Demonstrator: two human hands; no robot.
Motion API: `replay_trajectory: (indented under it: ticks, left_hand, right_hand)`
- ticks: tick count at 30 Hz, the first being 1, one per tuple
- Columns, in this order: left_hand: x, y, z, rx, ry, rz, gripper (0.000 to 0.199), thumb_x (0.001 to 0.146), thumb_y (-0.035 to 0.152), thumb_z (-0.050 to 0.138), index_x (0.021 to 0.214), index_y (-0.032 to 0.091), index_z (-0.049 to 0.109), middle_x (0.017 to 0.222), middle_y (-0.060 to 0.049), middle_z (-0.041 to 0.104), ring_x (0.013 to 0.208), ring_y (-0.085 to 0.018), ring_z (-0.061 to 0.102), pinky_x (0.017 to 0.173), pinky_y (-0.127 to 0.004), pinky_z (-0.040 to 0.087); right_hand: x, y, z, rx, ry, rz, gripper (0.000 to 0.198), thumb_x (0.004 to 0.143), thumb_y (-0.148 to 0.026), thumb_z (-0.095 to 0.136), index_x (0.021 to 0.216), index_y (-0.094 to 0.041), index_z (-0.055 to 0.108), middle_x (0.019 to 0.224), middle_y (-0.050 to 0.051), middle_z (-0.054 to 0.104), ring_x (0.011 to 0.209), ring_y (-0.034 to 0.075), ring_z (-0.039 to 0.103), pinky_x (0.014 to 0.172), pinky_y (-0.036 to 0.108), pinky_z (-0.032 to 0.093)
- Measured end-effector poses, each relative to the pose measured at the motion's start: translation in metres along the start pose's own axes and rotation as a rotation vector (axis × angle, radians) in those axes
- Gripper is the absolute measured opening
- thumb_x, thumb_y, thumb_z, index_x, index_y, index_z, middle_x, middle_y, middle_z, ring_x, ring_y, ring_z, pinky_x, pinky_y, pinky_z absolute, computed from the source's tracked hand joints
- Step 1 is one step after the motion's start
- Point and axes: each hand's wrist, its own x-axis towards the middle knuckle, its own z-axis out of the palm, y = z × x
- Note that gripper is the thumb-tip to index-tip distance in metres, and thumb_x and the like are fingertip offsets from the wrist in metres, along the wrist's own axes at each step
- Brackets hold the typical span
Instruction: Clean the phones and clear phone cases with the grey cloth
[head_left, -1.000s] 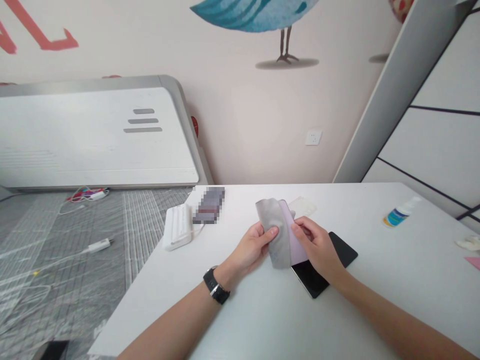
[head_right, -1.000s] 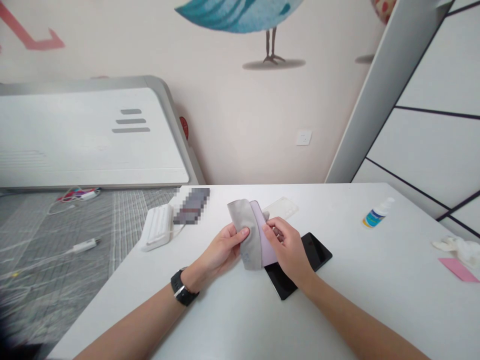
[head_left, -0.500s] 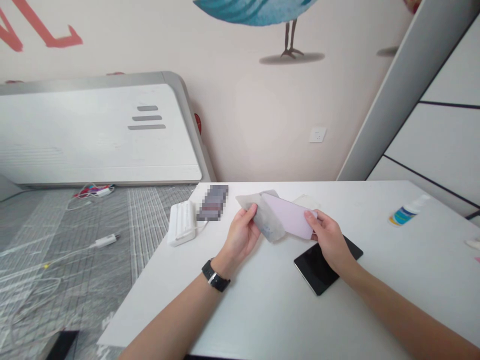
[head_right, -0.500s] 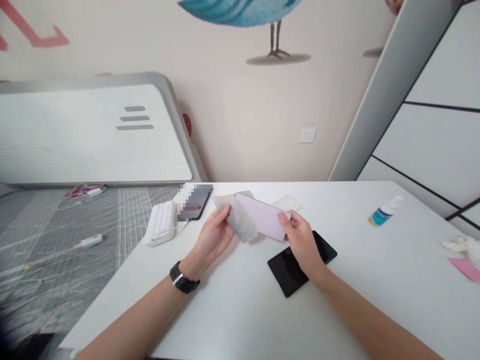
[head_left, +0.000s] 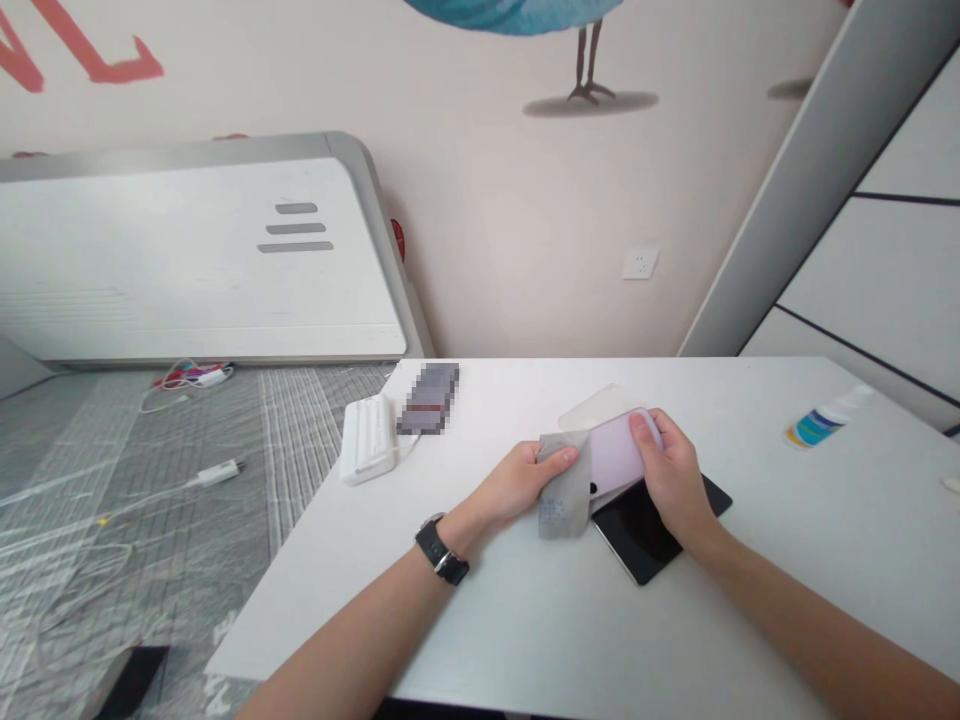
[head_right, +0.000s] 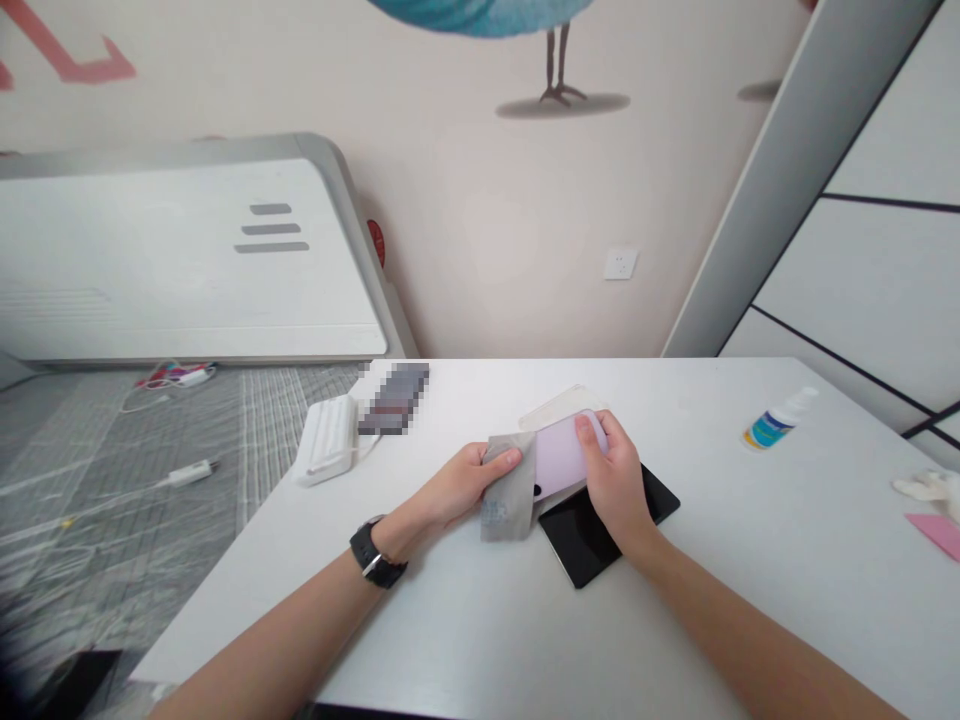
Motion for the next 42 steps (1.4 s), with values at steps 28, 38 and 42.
replay_trajectory:
  ticks: [28,38,42]
  left_hand:
    - [-0.003,0.005,0.007,-0.012,0.14,0.152,0.05,0.075,0.051,0.088,0.104,0.012,0.074,0.092,-0.008,0.075,0.075,-0.017,0.066,0.07,-0.027,0.054]
    - [-0.002,0.011,0.007,0.095,0.298,0.235,0.038,0.08,0.047,0.085,0.094,0.013,0.074,0.091,-0.005,0.074,0.076,-0.015,0.061,0.068,-0.024,0.049]
    - [0.001,0.01,0.001,0.159,0.297,0.24,0.047,0.087,0.062,0.072,0.091,0.015,0.074,0.087,-0.005,0.073,0.076,-0.018,0.062,0.066,-0.027,0.049]
  right_hand:
    - [0.005,0.005,0.001,0.079,-0.196,0.013,0.038,0.098,-0.061,0.056,0.113,-0.026,0.059,0.108,0.004,0.067,0.102,0.025,0.062,0.092,0.037,0.05]
    - [-0.002,0.0,0.006,0.082,-0.218,-0.04,0.034,0.1,-0.059,0.055,0.114,-0.028,0.059,0.11,0.004,0.067,0.107,0.026,0.061,0.095,0.039,0.05]
    - [-0.003,-0.001,0.005,0.09,-0.183,-0.02,0.035,0.099,-0.06,0.055,0.112,-0.028,0.059,0.107,0.004,0.067,0.103,0.027,0.061,0.09,0.038,0.051]
